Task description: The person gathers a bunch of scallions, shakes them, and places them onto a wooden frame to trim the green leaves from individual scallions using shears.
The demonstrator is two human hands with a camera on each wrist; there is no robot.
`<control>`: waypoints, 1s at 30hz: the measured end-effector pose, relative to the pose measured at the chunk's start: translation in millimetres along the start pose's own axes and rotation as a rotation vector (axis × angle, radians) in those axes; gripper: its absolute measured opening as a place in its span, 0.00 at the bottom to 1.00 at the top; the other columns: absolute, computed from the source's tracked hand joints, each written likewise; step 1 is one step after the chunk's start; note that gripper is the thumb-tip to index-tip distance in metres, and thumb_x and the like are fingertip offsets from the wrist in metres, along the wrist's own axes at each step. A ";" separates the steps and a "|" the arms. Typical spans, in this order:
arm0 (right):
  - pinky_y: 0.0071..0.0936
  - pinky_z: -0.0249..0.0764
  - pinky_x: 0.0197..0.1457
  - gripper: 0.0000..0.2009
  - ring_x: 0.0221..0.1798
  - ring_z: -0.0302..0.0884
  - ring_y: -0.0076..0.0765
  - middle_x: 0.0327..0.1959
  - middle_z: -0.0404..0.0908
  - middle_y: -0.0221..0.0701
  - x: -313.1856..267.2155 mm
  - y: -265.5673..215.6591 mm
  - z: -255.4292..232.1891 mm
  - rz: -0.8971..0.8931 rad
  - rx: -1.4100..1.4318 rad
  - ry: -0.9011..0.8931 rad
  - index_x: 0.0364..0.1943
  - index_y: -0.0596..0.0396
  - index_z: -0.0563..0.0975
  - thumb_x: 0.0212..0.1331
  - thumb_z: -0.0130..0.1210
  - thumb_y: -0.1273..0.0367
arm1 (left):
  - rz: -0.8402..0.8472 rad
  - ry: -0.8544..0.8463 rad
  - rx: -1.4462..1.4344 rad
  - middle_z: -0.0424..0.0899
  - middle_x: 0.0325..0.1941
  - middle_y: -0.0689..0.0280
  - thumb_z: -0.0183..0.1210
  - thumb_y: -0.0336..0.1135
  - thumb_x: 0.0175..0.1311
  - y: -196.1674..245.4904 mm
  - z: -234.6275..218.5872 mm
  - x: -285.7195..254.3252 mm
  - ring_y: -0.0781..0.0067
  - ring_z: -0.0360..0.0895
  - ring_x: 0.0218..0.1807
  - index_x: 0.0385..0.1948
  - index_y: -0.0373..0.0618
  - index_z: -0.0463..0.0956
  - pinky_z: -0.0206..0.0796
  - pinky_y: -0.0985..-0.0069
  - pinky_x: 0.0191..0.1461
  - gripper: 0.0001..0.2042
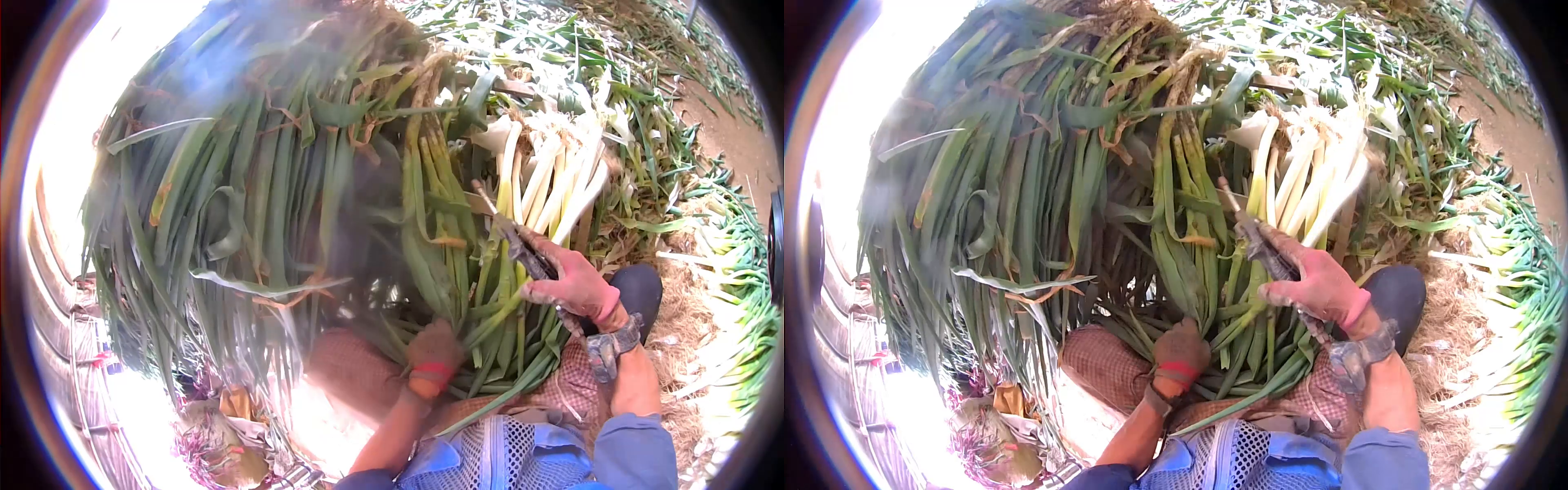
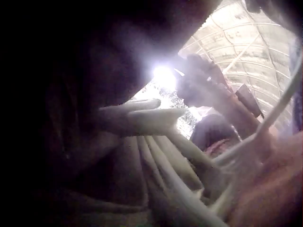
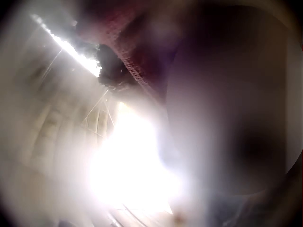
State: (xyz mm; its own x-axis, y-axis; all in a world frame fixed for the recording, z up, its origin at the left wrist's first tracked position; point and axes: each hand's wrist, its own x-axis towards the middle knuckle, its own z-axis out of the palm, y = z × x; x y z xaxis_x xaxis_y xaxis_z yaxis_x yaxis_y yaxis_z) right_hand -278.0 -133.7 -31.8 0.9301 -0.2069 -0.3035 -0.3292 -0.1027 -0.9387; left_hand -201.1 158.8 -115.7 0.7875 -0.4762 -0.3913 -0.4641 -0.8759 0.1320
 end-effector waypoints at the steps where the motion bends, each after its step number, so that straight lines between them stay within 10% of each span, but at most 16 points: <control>1: 0.29 0.64 0.77 0.47 0.70 0.76 0.32 0.71 0.79 0.42 -2.9 -6.9 2.7 0.016 -0.031 -0.067 0.81 0.58 0.62 0.56 0.72 0.61 | 0.001 -0.039 0.011 0.89 0.39 0.46 0.62 0.41 0.59 -2.2 -7.8 -9.1 0.45 0.90 0.43 0.39 0.43 0.79 0.81 0.49 0.47 0.13; 3: 0.34 0.76 0.62 0.46 0.50 0.85 0.35 0.56 0.88 0.43 -0.2 -16.2 9.0 0.033 -0.106 -0.141 0.81 0.54 0.62 0.57 0.71 0.60 | -0.025 -0.150 0.040 0.90 0.42 0.48 0.63 0.48 0.63 -12.4 -27.5 -14.5 0.44 0.89 0.46 0.42 0.41 0.80 0.81 0.51 0.47 0.18; 8: 0.26 0.76 0.53 0.47 0.40 0.76 0.28 0.44 0.83 0.35 25.9 -9.7 13.7 0.097 -0.261 -0.019 0.82 0.54 0.61 0.56 0.68 0.59 | 0.085 -0.071 -0.469 0.92 0.41 0.56 0.63 0.51 0.70 -43.0 -138.1 30.9 0.67 0.91 0.43 0.55 0.43 0.85 0.81 0.66 0.46 0.22; 10: 0.39 0.78 0.50 0.43 0.36 0.83 0.49 0.34 0.84 0.50 25.4 -20.8 24.8 0.012 -0.212 -0.100 0.80 0.51 0.63 0.58 0.65 0.57 | 0.179 0.213 -0.701 0.91 0.41 0.57 0.63 0.45 0.72 -51.0 -127.7 98.9 0.78 0.88 0.42 0.57 0.46 0.86 0.78 0.72 0.46 0.18; 15: 0.45 0.79 0.51 0.43 0.42 0.86 0.61 0.38 0.85 0.55 54.6 -36.1 34.0 0.080 -0.346 -0.009 0.81 0.49 0.61 0.58 0.61 0.60 | 0.170 0.396 -0.377 0.92 0.42 0.54 0.65 0.44 0.69 -28.6 -111.4 250.2 0.63 0.89 0.41 0.53 0.41 0.86 0.76 0.64 0.49 0.18; 17: 0.46 0.79 0.51 0.43 0.42 0.86 0.61 0.38 0.85 0.56 62.0 -27.1 42.7 0.012 -0.330 -0.024 0.81 0.49 0.61 0.57 0.60 0.60 | 0.082 0.103 -0.658 0.92 0.42 0.53 0.68 0.45 0.66 -22.4 -103.0 266.8 0.56 0.89 0.43 0.52 0.42 0.86 0.76 0.61 0.51 0.19; 30: 0.50 0.80 0.55 0.41 0.47 0.86 0.65 0.42 0.86 0.58 102.4 -43.5 70.4 0.138 -0.381 -0.047 0.79 0.51 0.64 0.59 0.61 0.59 | -0.102 0.052 -0.522 0.92 0.46 0.55 0.72 0.51 0.62 -16.8 -93.9 233.6 0.52 0.89 0.48 0.54 0.52 0.87 0.76 0.58 0.52 0.22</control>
State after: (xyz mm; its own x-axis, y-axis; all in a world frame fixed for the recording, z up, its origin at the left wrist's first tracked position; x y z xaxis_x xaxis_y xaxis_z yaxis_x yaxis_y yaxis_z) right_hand -156.9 -81.9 -33.5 0.8765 -0.2003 -0.4378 -0.4801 -0.4322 -0.7633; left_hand 28.7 55.0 -123.8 0.8435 -0.3779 -0.3816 -0.1307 -0.8337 0.5366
